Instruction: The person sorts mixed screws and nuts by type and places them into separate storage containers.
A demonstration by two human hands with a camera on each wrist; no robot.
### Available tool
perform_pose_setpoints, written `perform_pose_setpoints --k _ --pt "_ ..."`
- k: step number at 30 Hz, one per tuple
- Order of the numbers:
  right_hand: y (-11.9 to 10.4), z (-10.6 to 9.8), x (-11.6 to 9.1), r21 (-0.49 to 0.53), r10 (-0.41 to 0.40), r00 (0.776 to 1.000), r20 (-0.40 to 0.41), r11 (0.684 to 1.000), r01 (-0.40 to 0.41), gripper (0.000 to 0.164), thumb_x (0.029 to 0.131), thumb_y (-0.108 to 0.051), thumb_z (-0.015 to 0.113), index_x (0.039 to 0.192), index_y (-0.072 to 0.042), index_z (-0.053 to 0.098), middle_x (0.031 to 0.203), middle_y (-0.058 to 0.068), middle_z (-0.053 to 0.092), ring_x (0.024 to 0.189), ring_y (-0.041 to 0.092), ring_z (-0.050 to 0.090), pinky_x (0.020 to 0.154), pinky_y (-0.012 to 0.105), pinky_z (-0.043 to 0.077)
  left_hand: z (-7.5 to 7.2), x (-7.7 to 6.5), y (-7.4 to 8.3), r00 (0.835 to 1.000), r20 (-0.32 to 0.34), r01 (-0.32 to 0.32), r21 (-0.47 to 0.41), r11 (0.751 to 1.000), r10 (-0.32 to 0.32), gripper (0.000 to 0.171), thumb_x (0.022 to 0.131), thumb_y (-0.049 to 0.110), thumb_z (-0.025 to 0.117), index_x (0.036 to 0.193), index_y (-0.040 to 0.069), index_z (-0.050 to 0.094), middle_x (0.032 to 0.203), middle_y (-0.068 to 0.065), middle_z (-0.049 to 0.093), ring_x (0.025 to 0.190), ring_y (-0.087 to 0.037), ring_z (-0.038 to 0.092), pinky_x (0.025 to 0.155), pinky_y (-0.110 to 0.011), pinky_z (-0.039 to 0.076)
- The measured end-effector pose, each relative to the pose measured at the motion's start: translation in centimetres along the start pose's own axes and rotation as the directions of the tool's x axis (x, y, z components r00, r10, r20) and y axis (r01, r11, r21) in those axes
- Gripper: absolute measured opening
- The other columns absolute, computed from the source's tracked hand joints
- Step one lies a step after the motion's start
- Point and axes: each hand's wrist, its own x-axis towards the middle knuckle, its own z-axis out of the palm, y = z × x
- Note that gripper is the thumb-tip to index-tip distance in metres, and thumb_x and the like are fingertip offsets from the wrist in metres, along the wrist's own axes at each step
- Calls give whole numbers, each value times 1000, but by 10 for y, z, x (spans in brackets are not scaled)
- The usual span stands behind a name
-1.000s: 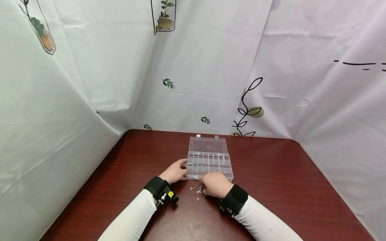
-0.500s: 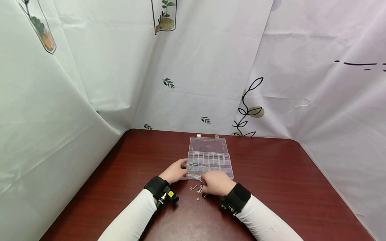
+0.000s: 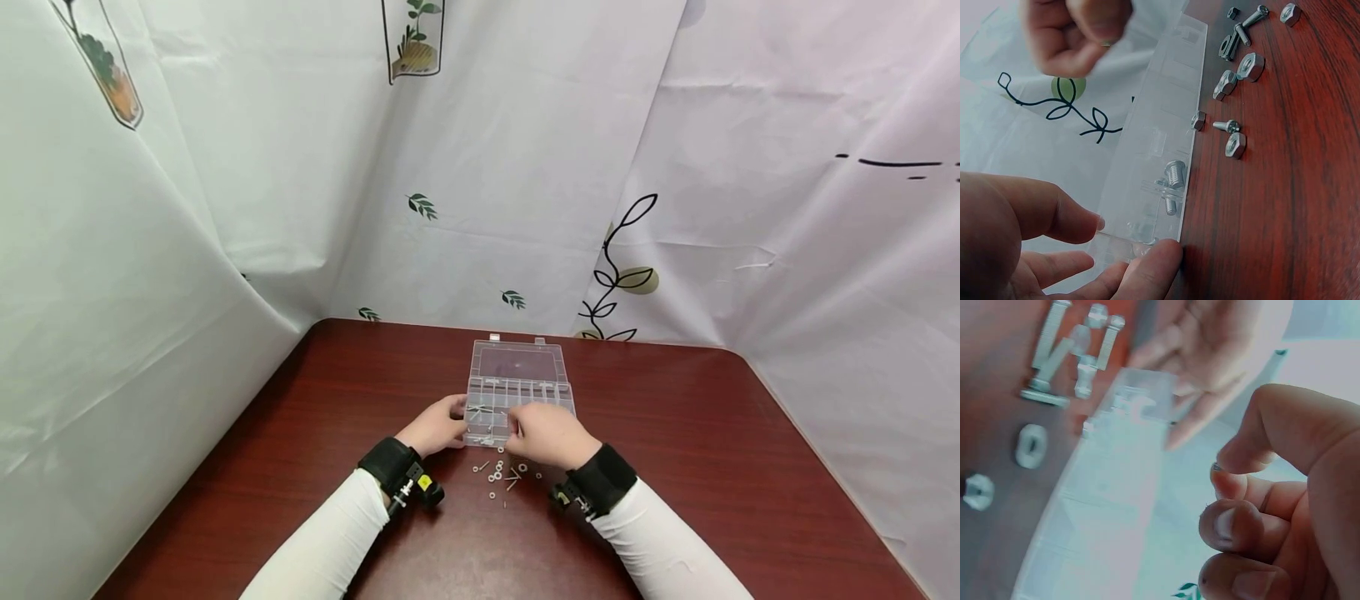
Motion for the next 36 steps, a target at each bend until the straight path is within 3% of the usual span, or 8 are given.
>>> perform_pose_setpoints --k 9,17,20,27,36 --pt "6 -20 21 121 135 991 -27 984 -130 10 81 -25 64 77 -23 55 59 -10 49 51 8 43 48 26 34 -2 0 -2 1000 -3 8 -8 1000 -8 60 90 -2 55 147 -6 37 126 -24 56 92 -26 66 71 -38 60" --pt "14 -22 39 290 282 958 -45 922 -258 10 87 -22 63 81 -17 58 64 -2 53 54 16 46 51 30 35 0 -1 -1 1000 18 3 -32 999 -3 59 91 -2 54 147 -6 37 125 -24 55 92 -25 65 71 -38 60" --pt "19 -14 44 294 317 948 -14 908 -299 12 88 -24 65 79 -18 59 64 -2 54 55 15 47 51 30 35 1 0 -2 1000 29 -2 -37 999 3 59 91 -1 54 147 -7 37 125 -24 56 92 -25 65 71 -38 60" --pt "29 8 48 252 303 952 51 918 -306 11 87 -20 66 79 -17 60 65 -2 55 56 15 46 54 29 36 1 1 -4 1000 18 -9 -27 1000 9 59 91 -1 55 147 -5 38 125 -24 56 92 -26 66 71 -39 60" --pt "32 17 50 207 313 944 102 922 -328 11 90 -18 64 79 -16 62 68 -3 56 58 14 47 55 29 37 -1 1 -2 1000 16 -4 -29 1000 5 59 90 -3 55 146 -6 38 124 -24 56 91 -26 66 70 -39 60"
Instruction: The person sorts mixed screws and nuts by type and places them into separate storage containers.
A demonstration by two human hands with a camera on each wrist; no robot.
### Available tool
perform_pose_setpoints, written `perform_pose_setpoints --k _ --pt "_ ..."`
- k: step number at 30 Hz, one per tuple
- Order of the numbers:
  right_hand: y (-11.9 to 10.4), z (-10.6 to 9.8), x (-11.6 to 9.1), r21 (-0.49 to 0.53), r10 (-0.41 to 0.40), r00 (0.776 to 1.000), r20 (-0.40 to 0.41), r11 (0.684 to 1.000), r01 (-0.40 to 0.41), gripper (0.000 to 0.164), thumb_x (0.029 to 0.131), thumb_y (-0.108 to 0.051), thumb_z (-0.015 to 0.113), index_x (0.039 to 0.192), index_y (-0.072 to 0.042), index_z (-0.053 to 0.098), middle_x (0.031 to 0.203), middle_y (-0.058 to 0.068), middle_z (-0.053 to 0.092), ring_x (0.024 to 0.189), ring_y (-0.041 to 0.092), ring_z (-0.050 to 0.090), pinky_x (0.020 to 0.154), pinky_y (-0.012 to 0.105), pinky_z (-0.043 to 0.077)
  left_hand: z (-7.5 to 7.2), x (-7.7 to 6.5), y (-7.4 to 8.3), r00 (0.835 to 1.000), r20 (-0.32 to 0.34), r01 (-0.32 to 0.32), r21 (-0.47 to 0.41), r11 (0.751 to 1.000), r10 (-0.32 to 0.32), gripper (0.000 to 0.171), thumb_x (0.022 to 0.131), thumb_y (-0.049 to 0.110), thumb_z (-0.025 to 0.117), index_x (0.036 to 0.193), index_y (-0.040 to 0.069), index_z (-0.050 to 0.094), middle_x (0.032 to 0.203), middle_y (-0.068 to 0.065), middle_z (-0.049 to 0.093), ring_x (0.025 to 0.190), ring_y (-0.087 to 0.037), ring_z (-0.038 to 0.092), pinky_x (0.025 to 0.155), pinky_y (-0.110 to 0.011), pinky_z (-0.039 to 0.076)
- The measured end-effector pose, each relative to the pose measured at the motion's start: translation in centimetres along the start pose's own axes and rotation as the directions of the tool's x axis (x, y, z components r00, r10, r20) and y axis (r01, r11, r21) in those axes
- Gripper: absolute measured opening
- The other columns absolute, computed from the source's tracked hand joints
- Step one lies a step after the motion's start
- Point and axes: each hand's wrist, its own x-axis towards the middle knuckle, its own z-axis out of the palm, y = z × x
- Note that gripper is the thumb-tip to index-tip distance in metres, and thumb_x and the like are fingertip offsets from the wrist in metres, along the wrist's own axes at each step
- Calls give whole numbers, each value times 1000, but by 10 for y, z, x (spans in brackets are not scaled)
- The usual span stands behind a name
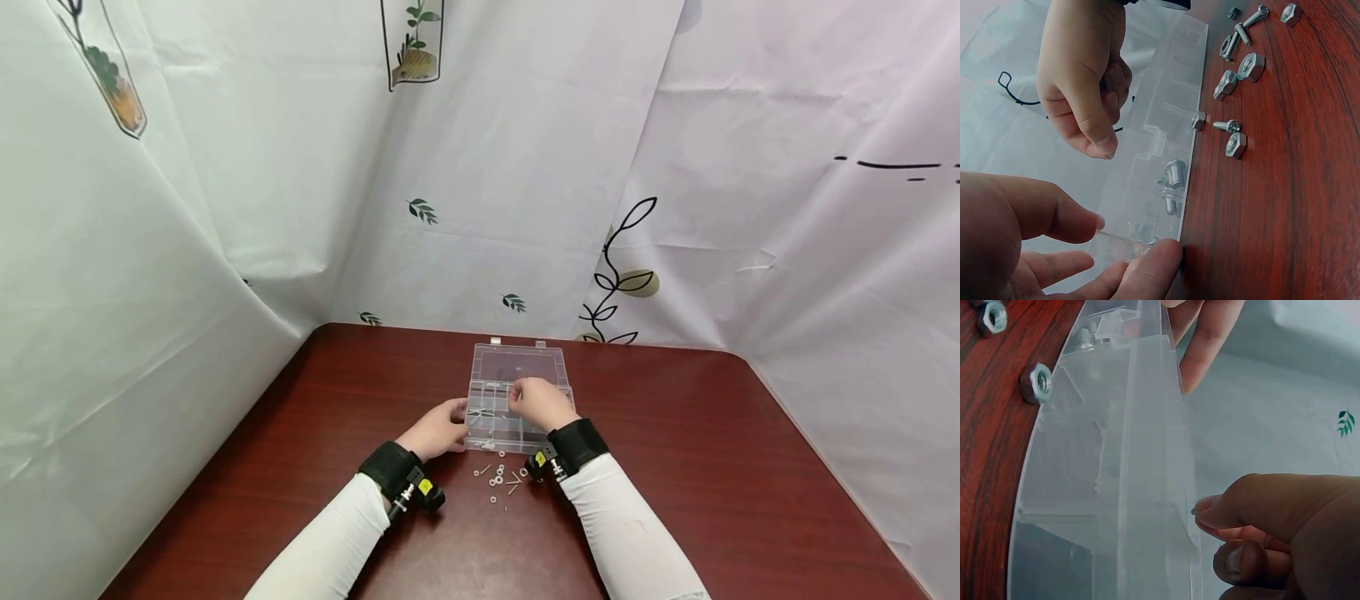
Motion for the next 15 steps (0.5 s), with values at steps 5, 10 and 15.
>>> perform_pose_setpoints --k 5,10,15 --pt "1 1 1 -16 5 1000 -10 1000 -5 12 89 -19 64 78 -17 62 68 -4 56 59 13 48 56 29 38 0 1 0 1000 -5 3 9 1000 -3 59 89 -3 54 147 -6 38 125 -25 55 90 -25 65 70 -38 60" --pt "1 -1 0 -19 3 1000 -13 1000 -3 13 90 -20 65 77 -18 63 68 -4 56 59 14 48 57 29 39 1 0 1 1000 -1 3 11 1000 -3 59 90 -3 53 147 -6 37 126 -25 55 91 -26 66 71 -39 60" --pt "-3 -2 -2 -13 -14 1000 -11 1000 14 13 91 -23 65 79 -19 64 68 -5 57 59 13 49 56 29 39 1 -2 4 1000 -1 -1 13 1000 1 59 90 -2 54 146 -7 38 125 -25 56 92 -26 66 71 -39 60"
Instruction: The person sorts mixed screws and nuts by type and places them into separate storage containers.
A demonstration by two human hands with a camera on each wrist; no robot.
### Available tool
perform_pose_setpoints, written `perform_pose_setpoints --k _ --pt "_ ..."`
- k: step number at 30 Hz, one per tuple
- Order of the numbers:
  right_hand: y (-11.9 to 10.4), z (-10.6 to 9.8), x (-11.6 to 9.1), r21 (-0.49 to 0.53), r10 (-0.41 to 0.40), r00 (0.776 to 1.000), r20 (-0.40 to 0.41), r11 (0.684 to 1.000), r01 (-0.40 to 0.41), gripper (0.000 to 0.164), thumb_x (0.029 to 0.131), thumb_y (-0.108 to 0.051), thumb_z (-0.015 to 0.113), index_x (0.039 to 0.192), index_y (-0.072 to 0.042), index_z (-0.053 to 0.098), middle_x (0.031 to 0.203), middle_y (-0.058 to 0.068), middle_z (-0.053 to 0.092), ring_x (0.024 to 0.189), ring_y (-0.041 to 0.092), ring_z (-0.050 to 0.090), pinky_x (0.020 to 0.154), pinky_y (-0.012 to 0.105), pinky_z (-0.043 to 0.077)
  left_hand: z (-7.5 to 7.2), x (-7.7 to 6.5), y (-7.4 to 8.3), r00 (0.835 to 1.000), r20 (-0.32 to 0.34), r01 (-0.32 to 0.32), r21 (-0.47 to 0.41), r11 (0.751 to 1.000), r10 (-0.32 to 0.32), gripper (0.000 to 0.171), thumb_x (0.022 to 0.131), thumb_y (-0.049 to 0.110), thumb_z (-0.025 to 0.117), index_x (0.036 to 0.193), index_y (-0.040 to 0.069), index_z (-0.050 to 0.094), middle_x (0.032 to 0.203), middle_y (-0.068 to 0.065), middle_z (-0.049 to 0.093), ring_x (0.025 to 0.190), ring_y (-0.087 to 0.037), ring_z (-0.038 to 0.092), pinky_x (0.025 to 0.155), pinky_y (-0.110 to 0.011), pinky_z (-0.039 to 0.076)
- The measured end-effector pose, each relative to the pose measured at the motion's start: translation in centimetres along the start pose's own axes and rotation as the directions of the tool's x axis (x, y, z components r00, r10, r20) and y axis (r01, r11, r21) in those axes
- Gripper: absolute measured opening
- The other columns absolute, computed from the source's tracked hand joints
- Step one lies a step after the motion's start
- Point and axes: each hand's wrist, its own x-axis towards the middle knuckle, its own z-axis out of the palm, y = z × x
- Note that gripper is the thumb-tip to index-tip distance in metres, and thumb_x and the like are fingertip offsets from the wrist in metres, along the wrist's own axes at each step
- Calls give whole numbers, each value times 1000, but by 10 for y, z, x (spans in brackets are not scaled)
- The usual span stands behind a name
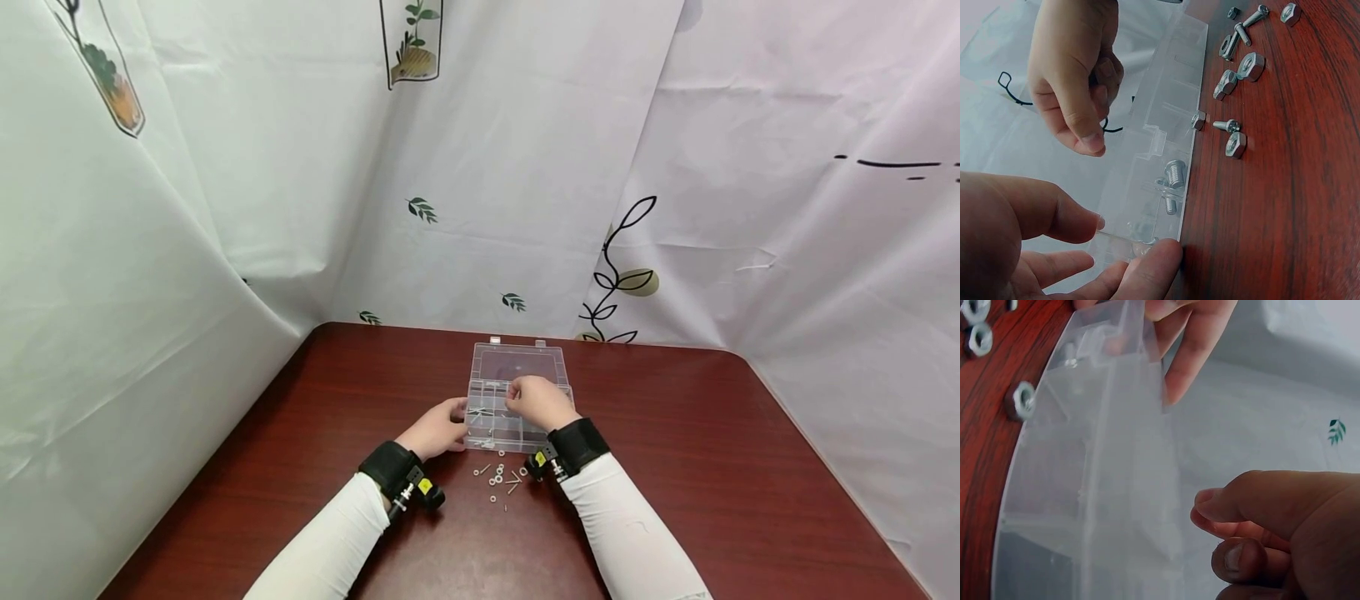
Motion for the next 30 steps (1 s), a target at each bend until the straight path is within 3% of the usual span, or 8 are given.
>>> perform_pose_setpoints --k 5,11,18,25,30 --pt "-9 -7 -7 -10 -29 999 13 1000 29 12 91 -24 66 80 -19 64 67 -5 56 58 13 48 55 29 39 1 1 -1 1000 2 -14 -8 1000 14 59 88 -4 53 145 -8 39 124 -26 56 90 -27 66 71 -39 60" --pt "-25 -19 -25 -82 -148 989 15 985 149 11 90 -24 68 80 -23 64 63 -8 52 55 10 46 52 28 38 1 2 0 1000 -4 -20 -3 1000 20 59 88 -5 53 144 -8 40 124 -26 57 89 -27 66 71 -39 60" --pt "-39 -21 -58 -161 -333 939 88 925 343 7 85 -23 71 81 -23 66 70 -13 58 60 5 50 54 28 44 1 1 0 1000 -5 -25 1 1000 25 59 87 -6 52 144 -9 39 123 -26 57 89 -27 65 70 -38 60" --pt "-38 -6 -86 -252 -415 894 169 858 447 19 77 -24 75 70 -23 58 62 -15 49 56 5 48 48 27 41 0 1 -1 1000 -6 -15 -20 1000 15 58 88 -5 53 145 -8 39 122 -25 57 93 -28 66 71 -39 60" --pt "-36 3 -96 -264 -428 875 227 838 478 25 73 -27 78 66 -25 55 62 -17 47 56 3 47 49 24 40 0 1 0 1000 -14 -12 -7 1000 12 59 88 -5 53 145 -8 39 122 -25 57 92 -27 65 71 -38 60"
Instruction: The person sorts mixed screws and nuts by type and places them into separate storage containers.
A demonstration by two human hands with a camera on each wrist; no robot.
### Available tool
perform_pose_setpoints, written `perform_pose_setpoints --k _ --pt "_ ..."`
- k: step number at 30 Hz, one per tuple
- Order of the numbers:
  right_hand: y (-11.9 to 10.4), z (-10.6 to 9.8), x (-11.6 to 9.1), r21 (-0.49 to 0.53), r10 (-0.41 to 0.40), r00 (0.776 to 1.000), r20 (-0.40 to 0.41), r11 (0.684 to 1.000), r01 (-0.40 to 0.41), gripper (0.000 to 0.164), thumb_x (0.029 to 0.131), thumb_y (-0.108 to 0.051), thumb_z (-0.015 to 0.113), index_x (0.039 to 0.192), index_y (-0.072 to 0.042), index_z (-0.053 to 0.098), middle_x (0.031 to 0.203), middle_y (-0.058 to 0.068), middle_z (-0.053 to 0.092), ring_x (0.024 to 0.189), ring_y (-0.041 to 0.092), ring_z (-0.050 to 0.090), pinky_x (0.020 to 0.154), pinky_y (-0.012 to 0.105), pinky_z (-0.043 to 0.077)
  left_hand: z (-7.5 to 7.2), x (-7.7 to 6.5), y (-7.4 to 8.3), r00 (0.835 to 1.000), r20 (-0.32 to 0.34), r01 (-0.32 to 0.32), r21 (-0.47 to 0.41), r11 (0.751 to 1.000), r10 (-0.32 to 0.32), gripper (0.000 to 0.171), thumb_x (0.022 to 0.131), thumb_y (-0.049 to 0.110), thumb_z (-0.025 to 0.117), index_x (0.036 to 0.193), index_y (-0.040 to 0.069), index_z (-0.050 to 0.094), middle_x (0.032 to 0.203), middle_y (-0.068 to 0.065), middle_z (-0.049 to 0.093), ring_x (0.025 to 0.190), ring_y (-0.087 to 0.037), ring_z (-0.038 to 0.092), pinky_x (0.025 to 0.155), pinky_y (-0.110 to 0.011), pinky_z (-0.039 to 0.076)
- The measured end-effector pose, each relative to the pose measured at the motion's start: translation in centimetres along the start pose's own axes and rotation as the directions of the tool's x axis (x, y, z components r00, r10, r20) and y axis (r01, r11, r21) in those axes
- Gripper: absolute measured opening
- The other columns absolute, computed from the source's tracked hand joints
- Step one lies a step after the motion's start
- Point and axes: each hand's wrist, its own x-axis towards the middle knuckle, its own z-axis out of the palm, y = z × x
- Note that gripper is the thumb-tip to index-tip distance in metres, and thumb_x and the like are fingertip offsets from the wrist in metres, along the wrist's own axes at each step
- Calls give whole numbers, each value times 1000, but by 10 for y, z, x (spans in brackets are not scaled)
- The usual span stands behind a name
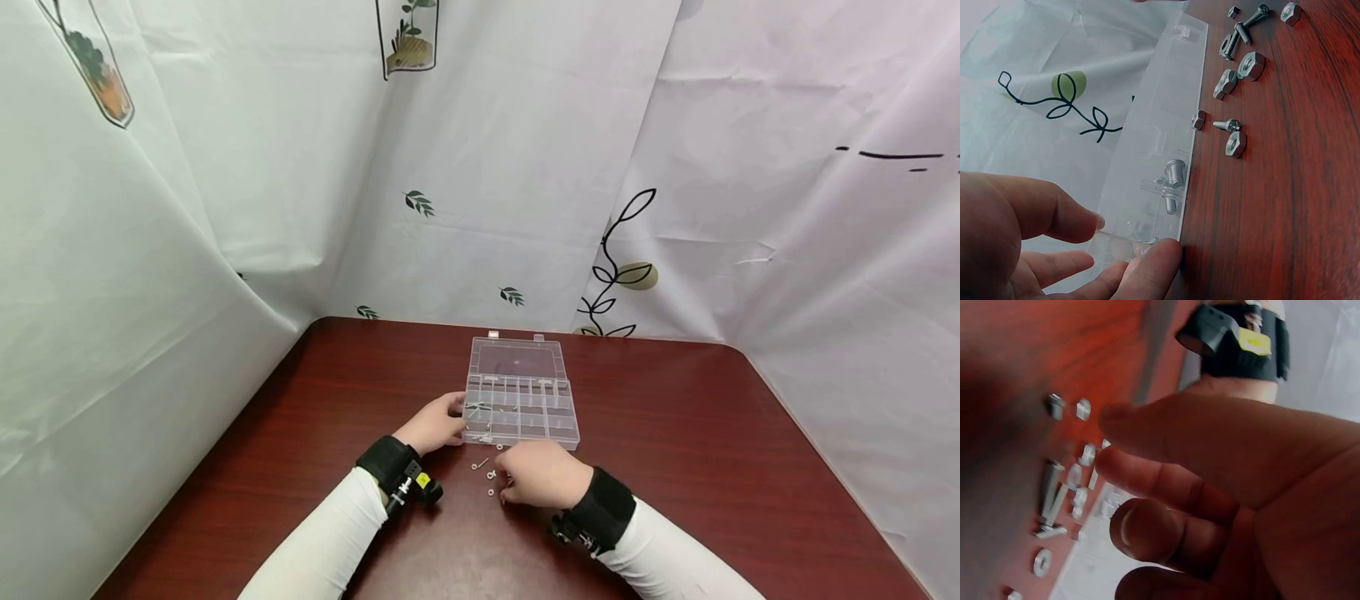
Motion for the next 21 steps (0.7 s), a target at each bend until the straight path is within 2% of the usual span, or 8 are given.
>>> perform_pose_setpoints --k 5,21 --pt "-3 2 -2 -18 -18 1000 24 1000 19 28 74 -28 80 66 -24 53 62 -16 44 56 3 45 49 24 39 -1 0 0 1000 -5 9 3 1000 -9 60 88 -4 53 146 -7 38 124 -25 56 93 -26 65 72 -37 60" --pt "-5 12 -1 -54 -69 998 -16 996 68 28 78 -23 77 64 -25 52 59 -16 42 55 2 44 49 22 38 0 -1 -1 1000 3 -5 11 1000 5 61 87 -5 53 146 -8 37 124 -25 57 91 -26 65 70 -39 60"
